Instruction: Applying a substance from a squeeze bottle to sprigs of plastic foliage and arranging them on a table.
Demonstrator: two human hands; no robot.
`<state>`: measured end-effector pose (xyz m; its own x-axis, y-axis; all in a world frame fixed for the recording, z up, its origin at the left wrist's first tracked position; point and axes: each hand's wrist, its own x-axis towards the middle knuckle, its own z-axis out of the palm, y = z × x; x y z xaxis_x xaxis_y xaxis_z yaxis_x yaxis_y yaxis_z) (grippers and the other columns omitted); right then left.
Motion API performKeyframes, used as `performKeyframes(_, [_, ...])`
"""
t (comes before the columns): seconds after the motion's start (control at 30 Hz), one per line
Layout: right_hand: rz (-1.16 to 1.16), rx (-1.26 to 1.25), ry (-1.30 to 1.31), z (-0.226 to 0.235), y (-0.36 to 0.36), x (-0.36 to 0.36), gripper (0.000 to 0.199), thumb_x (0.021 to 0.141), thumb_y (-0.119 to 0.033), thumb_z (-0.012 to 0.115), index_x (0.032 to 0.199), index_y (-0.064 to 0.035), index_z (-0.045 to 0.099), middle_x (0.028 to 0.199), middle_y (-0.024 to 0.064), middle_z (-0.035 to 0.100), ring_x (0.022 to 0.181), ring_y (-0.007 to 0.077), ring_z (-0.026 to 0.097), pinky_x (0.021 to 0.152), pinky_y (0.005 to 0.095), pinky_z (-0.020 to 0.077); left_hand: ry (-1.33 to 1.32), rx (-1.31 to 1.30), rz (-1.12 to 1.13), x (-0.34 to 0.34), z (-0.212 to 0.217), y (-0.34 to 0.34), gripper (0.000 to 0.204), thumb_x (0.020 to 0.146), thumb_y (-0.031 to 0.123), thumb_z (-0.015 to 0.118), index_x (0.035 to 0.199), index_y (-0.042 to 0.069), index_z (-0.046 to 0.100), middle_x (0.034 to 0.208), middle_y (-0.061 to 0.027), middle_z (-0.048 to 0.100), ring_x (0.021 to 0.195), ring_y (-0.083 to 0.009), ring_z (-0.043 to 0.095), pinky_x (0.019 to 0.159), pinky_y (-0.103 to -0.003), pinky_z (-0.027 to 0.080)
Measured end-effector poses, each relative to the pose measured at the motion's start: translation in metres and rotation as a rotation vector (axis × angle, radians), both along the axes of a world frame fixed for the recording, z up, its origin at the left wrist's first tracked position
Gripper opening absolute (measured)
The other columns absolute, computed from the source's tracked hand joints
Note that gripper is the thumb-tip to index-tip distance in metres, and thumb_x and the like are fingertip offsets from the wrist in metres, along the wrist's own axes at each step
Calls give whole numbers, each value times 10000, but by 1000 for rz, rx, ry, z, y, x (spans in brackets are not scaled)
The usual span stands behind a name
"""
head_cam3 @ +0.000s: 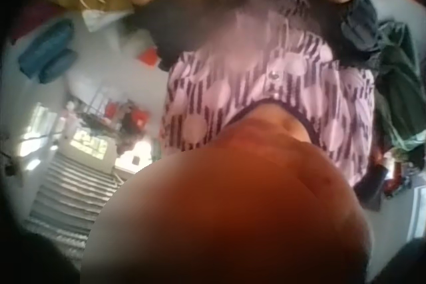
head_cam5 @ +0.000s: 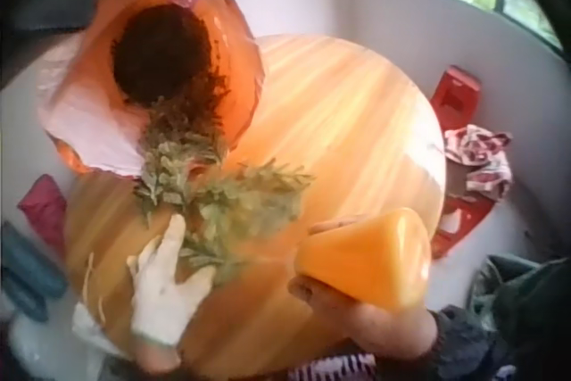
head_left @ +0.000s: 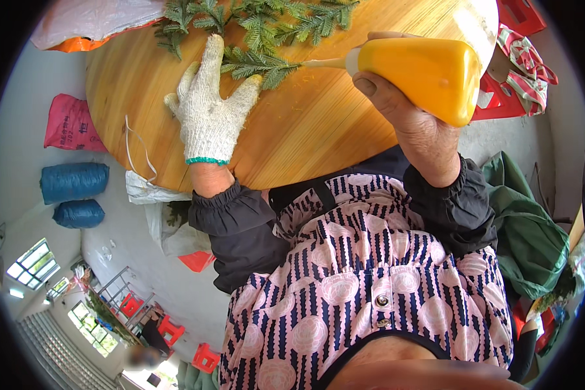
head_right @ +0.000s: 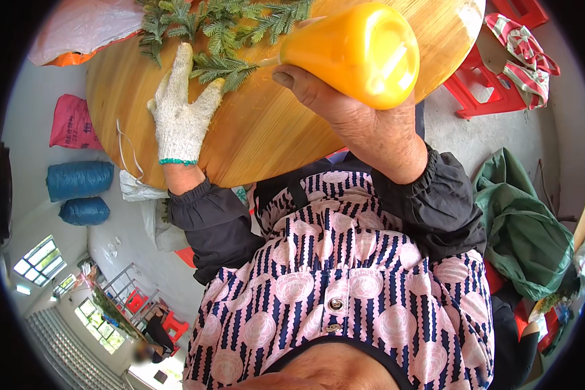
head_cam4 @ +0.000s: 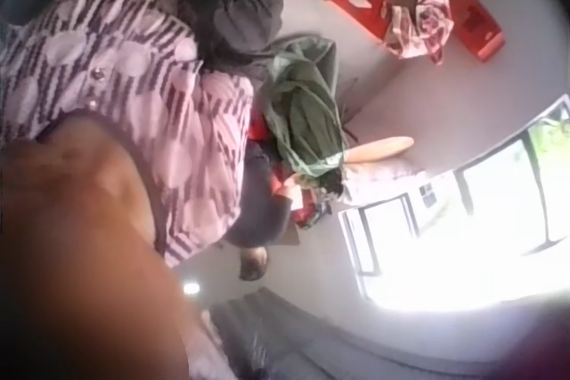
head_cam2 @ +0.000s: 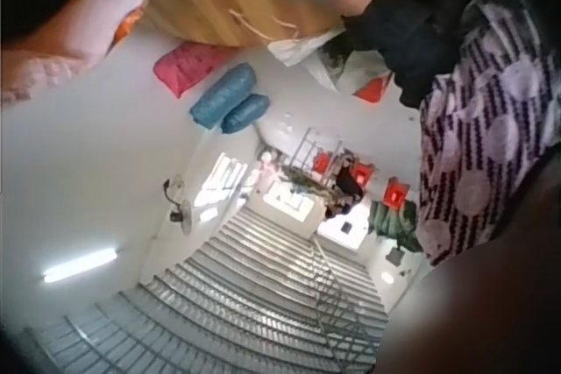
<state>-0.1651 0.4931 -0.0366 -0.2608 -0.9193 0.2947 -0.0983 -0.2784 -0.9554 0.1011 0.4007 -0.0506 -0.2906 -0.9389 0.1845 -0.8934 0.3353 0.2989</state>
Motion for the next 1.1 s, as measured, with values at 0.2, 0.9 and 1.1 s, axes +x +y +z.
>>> performKeyframes(0.2, [36, 132, -316, -9, -2, -7, 323, 941, -52, 732, 1244, 42, 672, 1099, 119, 725, 915, 198, 702, 838, 328, 582, 42, 15, 6, 9, 7, -2, 834, 791, 359, 854, 1539, 287, 493, 1392, -88, 648, 1361, -345, 508, 1143, -726, 197])
performKeyframes(0.9, [-42, 107, -910, -23, -21, -10, 262, 950, -144, 764, 1149, -4, 668, 1041, 82, 709, 886, 165, 670, 776, 301, 538, 30, -253, 202, 84, 54, -69, 451, 900, -80, 541, 1340, -39, 631, 1280, -169, 707, 1142, -254, 687, 1018, -341, 512])
performKeyframes(1.1, [-62, 110, -886, -25, -23, -13, 276, 946, -142, 770, 1155, 3, 662, 1042, 87, 711, 891, 163, 674, 783, 299, 542, -378, -296, 227, -14, 75, -79, 599, 884, 372, 671, 1439, 162, 587, 1057, -127, 765, 992, -348, 717, 919, -450, 539])
